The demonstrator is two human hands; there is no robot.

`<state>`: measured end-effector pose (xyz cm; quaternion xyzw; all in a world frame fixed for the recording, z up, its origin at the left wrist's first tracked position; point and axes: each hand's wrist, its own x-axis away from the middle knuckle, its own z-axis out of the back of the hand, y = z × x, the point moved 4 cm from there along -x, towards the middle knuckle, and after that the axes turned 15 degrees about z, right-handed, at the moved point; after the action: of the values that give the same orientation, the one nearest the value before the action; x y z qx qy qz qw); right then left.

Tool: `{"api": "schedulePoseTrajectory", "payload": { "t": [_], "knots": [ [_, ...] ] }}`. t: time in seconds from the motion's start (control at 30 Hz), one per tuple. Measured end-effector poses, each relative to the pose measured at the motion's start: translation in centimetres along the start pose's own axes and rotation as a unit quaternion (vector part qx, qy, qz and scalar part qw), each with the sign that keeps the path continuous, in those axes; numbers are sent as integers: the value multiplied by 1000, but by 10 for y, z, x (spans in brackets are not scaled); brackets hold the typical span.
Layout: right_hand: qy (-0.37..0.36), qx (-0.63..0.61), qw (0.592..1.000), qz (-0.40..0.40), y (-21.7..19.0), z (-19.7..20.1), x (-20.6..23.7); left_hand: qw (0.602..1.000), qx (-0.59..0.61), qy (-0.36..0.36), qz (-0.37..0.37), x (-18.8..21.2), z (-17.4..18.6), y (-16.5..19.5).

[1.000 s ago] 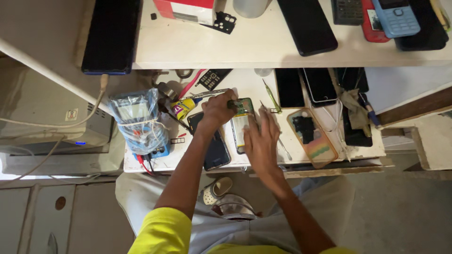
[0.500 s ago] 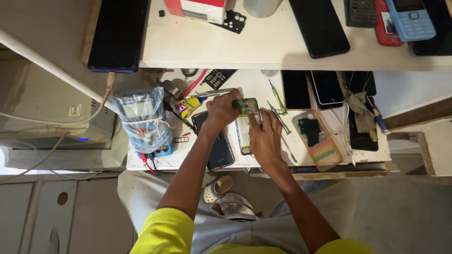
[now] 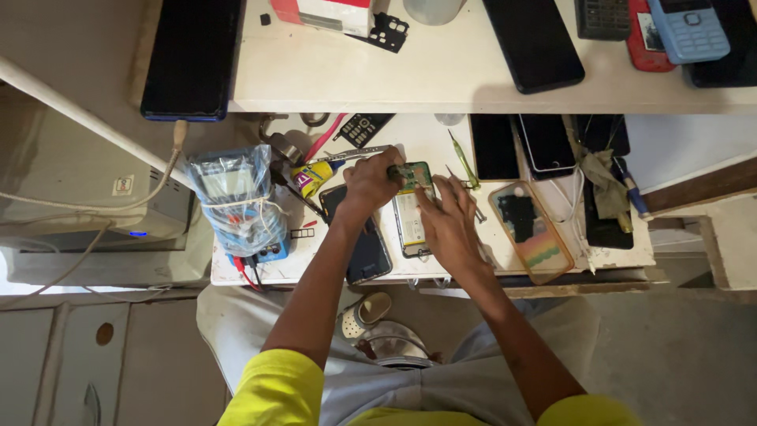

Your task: The person works at a cluttered repair bench, using a screwdriver to unscrew and pry open a smartphone. They remove the back cover, lift out the battery and internal components, and continue manipulating the exposed board and parts with their hands and small tools.

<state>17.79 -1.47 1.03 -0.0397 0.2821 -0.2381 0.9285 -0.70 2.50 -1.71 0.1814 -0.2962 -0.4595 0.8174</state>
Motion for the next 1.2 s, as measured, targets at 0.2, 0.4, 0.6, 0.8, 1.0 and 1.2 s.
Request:
{"api": "schedulePoseTrajectory", "payload": {
  "t": [0.2, 0.4, 0.6, 0.8, 1.0, 1.2],
  "knots": [
    [-53, 3, 999, -8, 3, 4, -5, 999, 25, 20, -16, -1, 1, -1],
    [-76, 23, 997, -7, 1, 3, -9, 998, 18, 44, -32, -1, -1, -2],
    [-74, -18, 997, 5, 12, 0, -3, 1000, 21, 20, -12, -4, -3, -4],
    [-31, -50, 998, -11, 18, 1, 2, 1000, -3, 21, -10, -6, -4, -3],
    [-40, 4, 999, 0, 13, 1, -10, 1000, -5, 18, -3, -5, -4, -5],
    [-29, -18, 999, -3, 9, 3, -11, 1000, 14, 6, -1, -1, 0, -4]
  ]
}}
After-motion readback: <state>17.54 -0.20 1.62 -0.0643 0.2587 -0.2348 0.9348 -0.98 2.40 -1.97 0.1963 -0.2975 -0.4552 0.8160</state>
